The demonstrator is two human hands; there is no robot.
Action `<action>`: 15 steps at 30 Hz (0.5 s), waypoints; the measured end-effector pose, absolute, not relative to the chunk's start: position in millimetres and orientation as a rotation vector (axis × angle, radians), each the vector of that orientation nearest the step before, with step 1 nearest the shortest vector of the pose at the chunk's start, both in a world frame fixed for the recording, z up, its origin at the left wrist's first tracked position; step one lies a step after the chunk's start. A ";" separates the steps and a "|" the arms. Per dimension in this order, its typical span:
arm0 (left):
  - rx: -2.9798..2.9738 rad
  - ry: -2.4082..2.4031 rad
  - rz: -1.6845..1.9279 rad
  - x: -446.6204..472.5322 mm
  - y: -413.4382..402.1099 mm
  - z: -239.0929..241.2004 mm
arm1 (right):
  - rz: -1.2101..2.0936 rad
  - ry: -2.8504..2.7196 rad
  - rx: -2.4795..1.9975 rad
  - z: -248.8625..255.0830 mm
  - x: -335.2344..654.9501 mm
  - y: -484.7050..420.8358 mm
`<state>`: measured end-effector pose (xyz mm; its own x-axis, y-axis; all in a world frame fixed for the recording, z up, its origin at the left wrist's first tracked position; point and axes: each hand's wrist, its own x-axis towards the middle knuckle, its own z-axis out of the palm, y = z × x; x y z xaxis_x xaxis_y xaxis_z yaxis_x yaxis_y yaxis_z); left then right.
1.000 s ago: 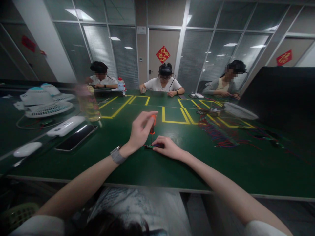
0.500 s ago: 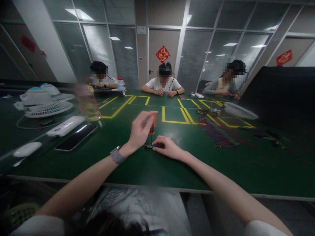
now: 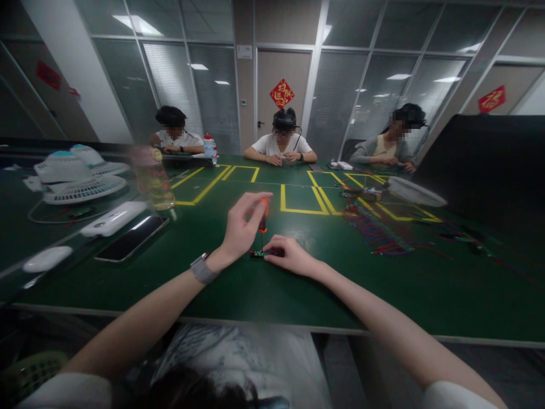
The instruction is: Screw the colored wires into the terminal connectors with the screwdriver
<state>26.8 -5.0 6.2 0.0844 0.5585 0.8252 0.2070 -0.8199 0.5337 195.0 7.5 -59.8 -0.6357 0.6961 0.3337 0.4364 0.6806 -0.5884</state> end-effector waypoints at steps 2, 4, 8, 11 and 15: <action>2.083 0.766 1.795 27.0 -5.0 6.1 | 0.632 -2.343 -0.865 -59.7 195.0 7.4; 2.079 0.762 1.792 27.1 -4.8 5.9 | 0.636 -2.341 -0.860 -59.7 195.0 7.6; 2.075 0.752 1.781 27.1 -4.1 5.1 | 0.636 -2.339 -0.857 -60.5 195.0 8.0; 2.063 0.749 1.780 27.3 -3.4 4.4 | 0.642 -2.332 -0.857 -61.3 194.9 8.1; 2.050 0.734 1.766 27.7 -2.9 3.3 | 0.647 -2.330 -0.865 -61.4 194.9 7.9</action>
